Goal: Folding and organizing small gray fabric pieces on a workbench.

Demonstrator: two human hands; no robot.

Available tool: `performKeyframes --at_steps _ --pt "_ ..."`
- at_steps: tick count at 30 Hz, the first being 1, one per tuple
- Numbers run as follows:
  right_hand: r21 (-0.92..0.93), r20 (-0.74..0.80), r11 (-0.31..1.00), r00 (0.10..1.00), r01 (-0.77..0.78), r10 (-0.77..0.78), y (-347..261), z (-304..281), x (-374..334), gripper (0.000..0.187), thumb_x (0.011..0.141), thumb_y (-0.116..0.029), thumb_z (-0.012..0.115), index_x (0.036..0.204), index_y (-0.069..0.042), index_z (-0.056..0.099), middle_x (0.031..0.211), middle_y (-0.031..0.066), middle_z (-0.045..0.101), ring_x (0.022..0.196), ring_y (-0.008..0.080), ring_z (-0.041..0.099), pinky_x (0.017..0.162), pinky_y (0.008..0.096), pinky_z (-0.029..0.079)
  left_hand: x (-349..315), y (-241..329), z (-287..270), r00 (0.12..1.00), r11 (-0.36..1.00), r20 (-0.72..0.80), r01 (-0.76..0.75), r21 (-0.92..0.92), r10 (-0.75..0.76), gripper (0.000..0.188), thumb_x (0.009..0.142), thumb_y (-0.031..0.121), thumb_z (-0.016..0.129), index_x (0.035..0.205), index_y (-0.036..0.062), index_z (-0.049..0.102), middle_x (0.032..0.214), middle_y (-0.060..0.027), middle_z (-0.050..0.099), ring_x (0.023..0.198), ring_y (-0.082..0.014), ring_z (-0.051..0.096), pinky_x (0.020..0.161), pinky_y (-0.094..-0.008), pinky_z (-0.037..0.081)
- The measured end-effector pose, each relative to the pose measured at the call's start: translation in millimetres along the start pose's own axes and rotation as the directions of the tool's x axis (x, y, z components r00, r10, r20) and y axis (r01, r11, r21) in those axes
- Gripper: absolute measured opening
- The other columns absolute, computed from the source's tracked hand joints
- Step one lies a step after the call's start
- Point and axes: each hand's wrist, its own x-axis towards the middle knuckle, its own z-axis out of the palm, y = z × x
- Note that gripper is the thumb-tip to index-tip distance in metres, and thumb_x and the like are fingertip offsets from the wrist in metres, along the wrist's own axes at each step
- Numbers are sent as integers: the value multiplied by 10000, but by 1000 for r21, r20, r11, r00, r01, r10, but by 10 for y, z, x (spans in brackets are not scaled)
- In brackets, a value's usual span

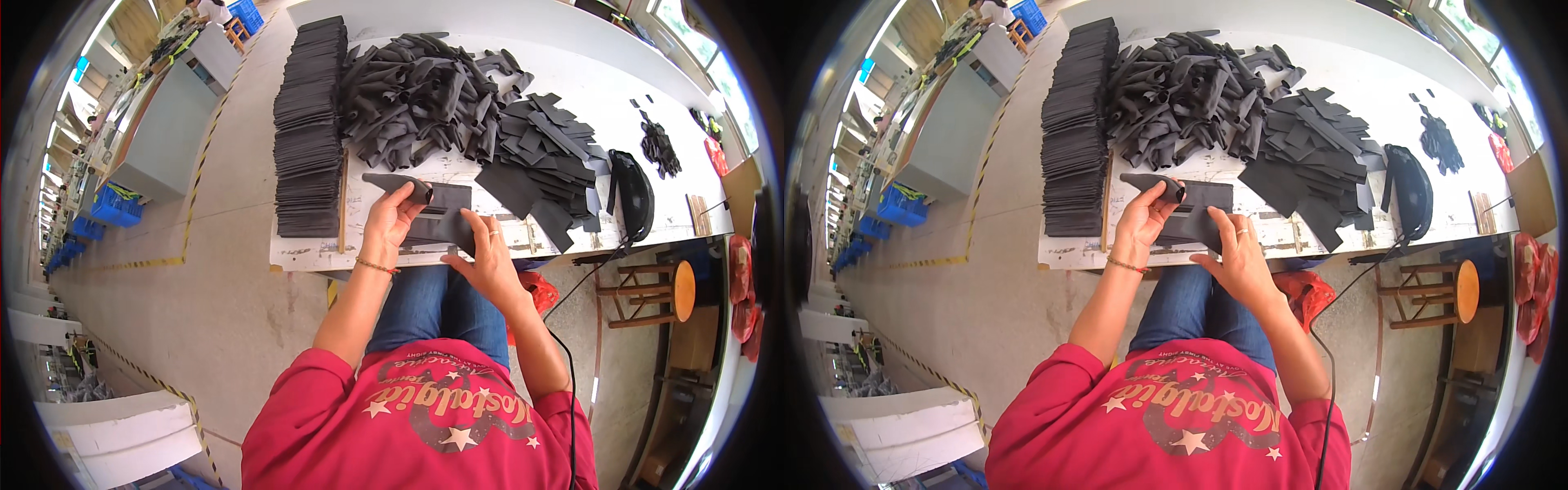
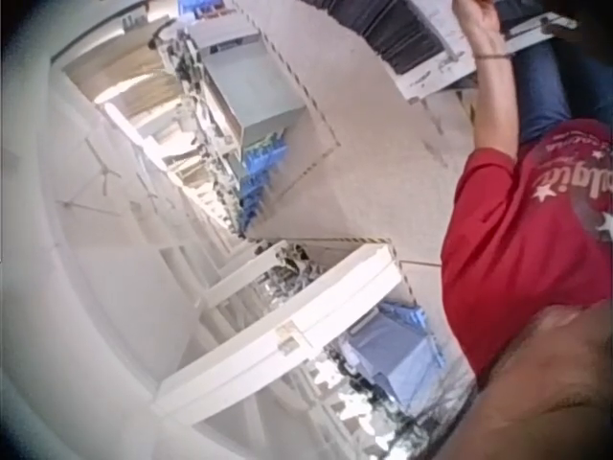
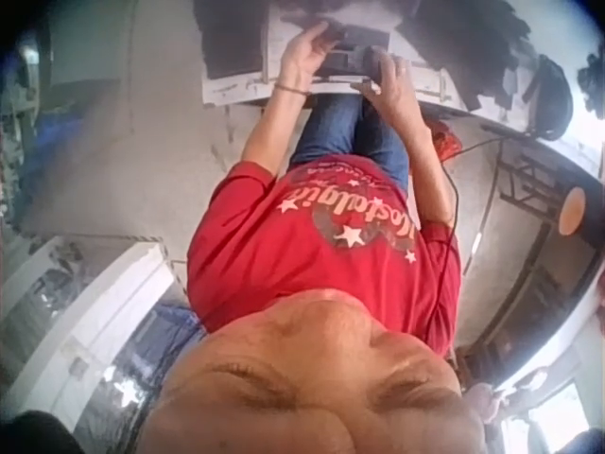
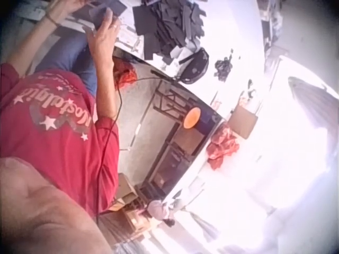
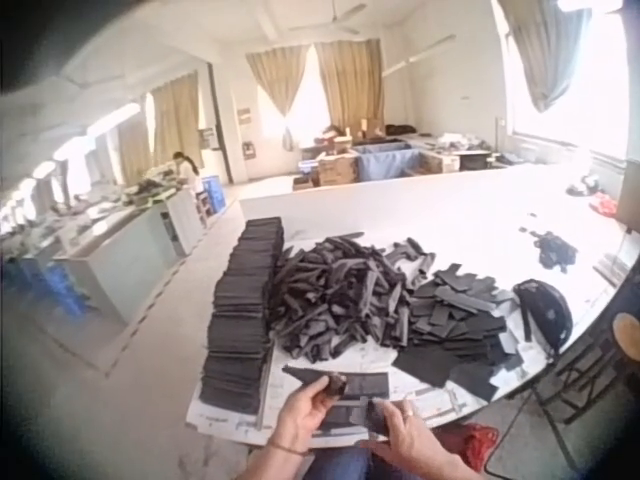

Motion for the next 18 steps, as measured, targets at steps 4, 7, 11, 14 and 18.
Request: performKeyframes --at_steps 4,7,11,14,18 --pt "-96 84 989 991 109 -101 206 65 -108 638 749 -131 780 1292 12 478 1110 207 503 975 382 508 874 468 445 -33 4 67 999 999 -38 22 -27 -23 244 922 67 615 1093 -106 598 1082 -211 655 1031 -302 655 930 -411 571" --pt "-18 57 1000 998 7 -6 50 -28 -75 588 780 -126 750 1286 24 492 1118 209 498 974 392 505 871 468 446 -40 44 -16 1000 1000 -4 20 -21 -20 244 922 68 616 1089 -109 597 1077 -215 656 1032 -310 655 931 -421 570" --pt "-123 35 992 999 25 -21 150 -1 -106 548 801 -117 726 1277 34 498 1125 213 522 987 393 505 875 458 449 -47 -3 38 1000 1000 -4 12 -22 -12 202 920 54 611 1046 -104 600 1034 -205 665 981 -300 673 869 -430 594" --pt "-18 1 997 998 -69 69 147 -22 -62 519 769 -77 749 1241 -6 546 1063 170 586 984 365 533 869 428 455 -61 -4 46 996 994 16 85 -65 -85 162 916 43 615 1031 -70 598 1024 -198 661 991 -310 669 868 -436 596" --pt "144 -82 986 992 -80 92 74 -67 23 495 724 -56 784 1184 -37 602 1072 150 652 976 324 602 839 369 495 -101 -1 67 997 996 48 60 -65 -57 143 908 35 628 1036 -14 588 1027 -193 655 990 -335 665 863 -439 597"
